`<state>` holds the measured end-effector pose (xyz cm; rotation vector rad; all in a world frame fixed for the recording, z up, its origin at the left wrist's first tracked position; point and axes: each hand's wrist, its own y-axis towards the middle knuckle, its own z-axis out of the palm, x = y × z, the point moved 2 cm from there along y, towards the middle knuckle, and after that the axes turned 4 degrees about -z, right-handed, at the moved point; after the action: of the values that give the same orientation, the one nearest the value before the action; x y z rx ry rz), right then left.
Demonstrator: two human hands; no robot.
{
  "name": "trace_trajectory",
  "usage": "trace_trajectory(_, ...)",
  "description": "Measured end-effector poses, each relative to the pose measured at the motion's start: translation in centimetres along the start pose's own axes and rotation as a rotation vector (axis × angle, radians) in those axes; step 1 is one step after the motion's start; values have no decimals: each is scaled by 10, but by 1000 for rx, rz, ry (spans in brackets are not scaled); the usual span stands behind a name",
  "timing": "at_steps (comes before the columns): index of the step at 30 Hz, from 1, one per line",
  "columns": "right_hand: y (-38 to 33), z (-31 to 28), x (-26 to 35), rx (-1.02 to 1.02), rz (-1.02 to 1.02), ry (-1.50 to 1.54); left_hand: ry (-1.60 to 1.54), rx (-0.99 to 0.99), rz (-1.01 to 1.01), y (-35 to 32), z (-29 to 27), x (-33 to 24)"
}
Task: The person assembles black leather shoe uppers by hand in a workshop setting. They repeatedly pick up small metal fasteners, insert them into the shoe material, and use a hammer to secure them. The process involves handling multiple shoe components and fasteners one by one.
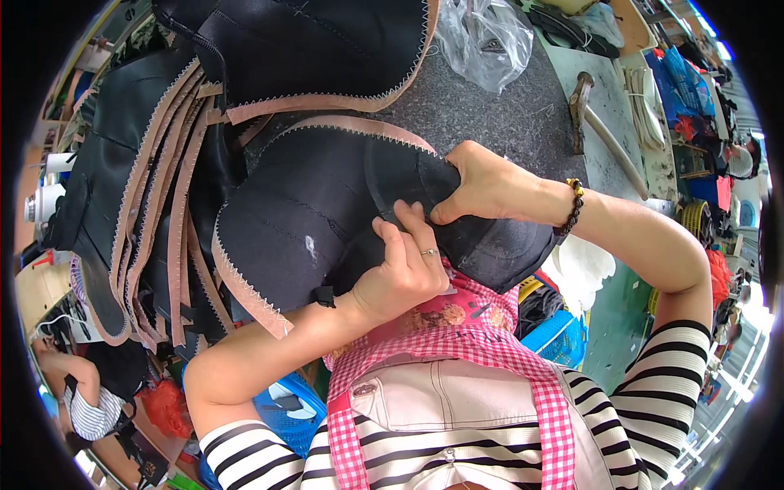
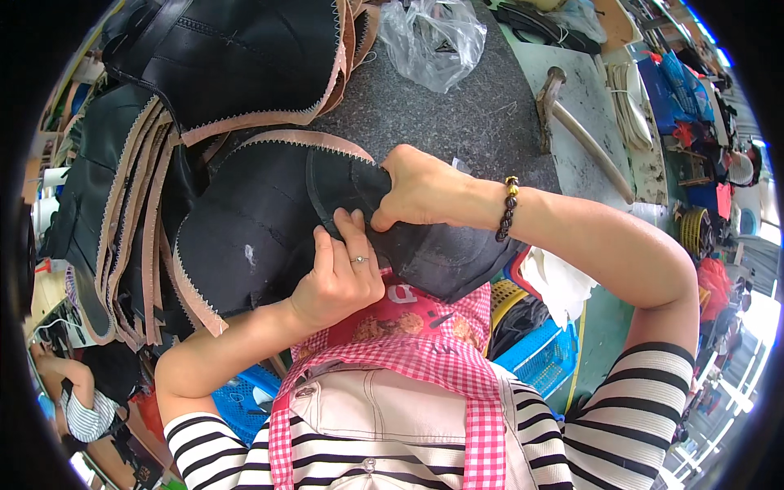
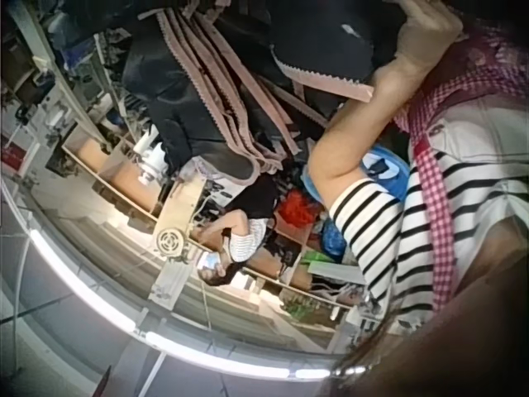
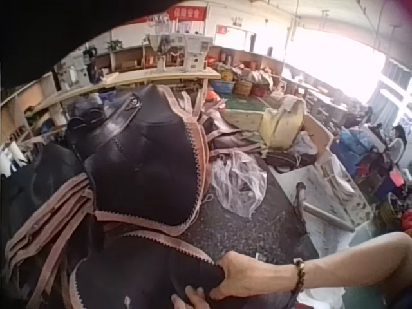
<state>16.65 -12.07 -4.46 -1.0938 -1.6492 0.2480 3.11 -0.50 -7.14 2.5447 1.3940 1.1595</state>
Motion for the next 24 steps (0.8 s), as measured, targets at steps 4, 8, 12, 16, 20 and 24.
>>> trace_trajectory(4,-4,2,6,-18,52,-35,-5,18,29,-1,-1,2)
trace_trajectory(8,-5,3,5,-68,-32,-108,-165,19,-4,-2,-5,12)
trace_trajectory(12,-5,3,-3,-76,-58,-108,-270,-50,13,-5,-5,21)
trace_trajectory(16,0,-1,-10,-5,-109,6,-204,-78,70,-7,0,18)
trace_trajectory(20,1,0,-13,-29,-138,-52,-177,-84,109,-6,3,17)
trace_trajectory(24,0,4,-11,-84,-161,-100,-251,-77,99,-4,1,21)
